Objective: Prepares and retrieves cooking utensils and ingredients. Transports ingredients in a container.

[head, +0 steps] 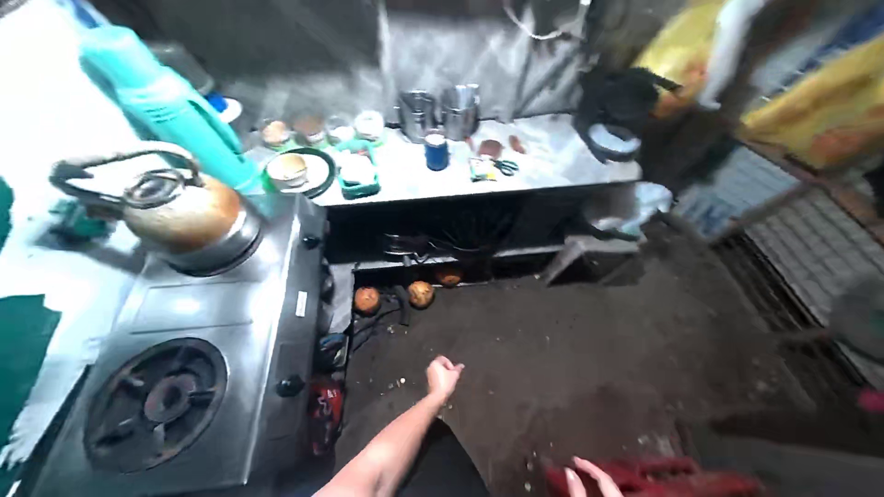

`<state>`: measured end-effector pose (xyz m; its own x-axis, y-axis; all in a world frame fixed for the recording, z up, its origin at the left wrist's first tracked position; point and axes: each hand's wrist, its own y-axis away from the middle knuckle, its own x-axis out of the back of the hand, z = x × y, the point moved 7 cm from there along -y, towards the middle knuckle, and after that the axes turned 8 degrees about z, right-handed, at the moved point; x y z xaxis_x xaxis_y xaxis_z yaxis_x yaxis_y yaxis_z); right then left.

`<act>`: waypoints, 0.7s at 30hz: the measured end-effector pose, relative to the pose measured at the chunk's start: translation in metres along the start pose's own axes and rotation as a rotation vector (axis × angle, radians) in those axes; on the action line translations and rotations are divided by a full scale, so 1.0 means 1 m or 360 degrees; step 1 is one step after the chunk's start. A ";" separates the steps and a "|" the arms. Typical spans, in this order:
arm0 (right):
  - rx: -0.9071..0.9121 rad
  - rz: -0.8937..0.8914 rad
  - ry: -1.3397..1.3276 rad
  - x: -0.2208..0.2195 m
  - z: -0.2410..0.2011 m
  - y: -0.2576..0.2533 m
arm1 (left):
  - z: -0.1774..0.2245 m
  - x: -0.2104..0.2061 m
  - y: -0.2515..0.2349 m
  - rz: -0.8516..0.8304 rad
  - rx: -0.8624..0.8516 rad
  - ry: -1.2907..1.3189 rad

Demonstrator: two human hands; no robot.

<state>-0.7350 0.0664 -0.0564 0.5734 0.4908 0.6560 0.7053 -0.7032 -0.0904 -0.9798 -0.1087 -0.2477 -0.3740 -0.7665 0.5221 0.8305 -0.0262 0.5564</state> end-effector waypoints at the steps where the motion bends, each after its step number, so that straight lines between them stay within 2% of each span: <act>1: 0.0052 -0.0140 -0.0008 -0.032 -0.012 -0.031 | -0.006 0.026 -0.026 0.0125 0.0126 0.0031; 3: 0.0107 -0.0418 0.0016 -0.099 -0.029 -0.083 | -0.018 0.069 -0.069 0.0290 0.0355 0.0135; 5: 0.0031 -0.0755 0.0074 -0.163 -0.041 -0.121 | -0.030 0.092 -0.106 0.0301 0.0521 0.0463; 9: -0.0180 -0.1282 0.0135 -0.263 -0.038 -0.167 | -0.039 0.108 -0.156 0.0323 0.0726 0.1090; 13: -0.0274 -0.1668 0.0238 -0.344 -0.010 -0.209 | -0.039 0.109 -0.191 0.0356 0.0924 0.1557; 16: -0.0360 -0.1796 0.0237 -0.425 0.017 -0.251 | -0.052 0.104 -0.252 0.0438 0.0973 0.1840; 21: -0.0476 -0.1678 0.0076 -0.606 0.053 -0.332 | -0.071 0.069 -0.403 0.0608 0.0956 0.2241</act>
<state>-1.2942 0.0295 -0.4641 -0.2796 0.9030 0.3261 0.6987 -0.0415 0.7142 -1.3111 -0.1966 -0.4823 0.7633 -0.6350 -0.1190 0.3759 0.2866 0.8812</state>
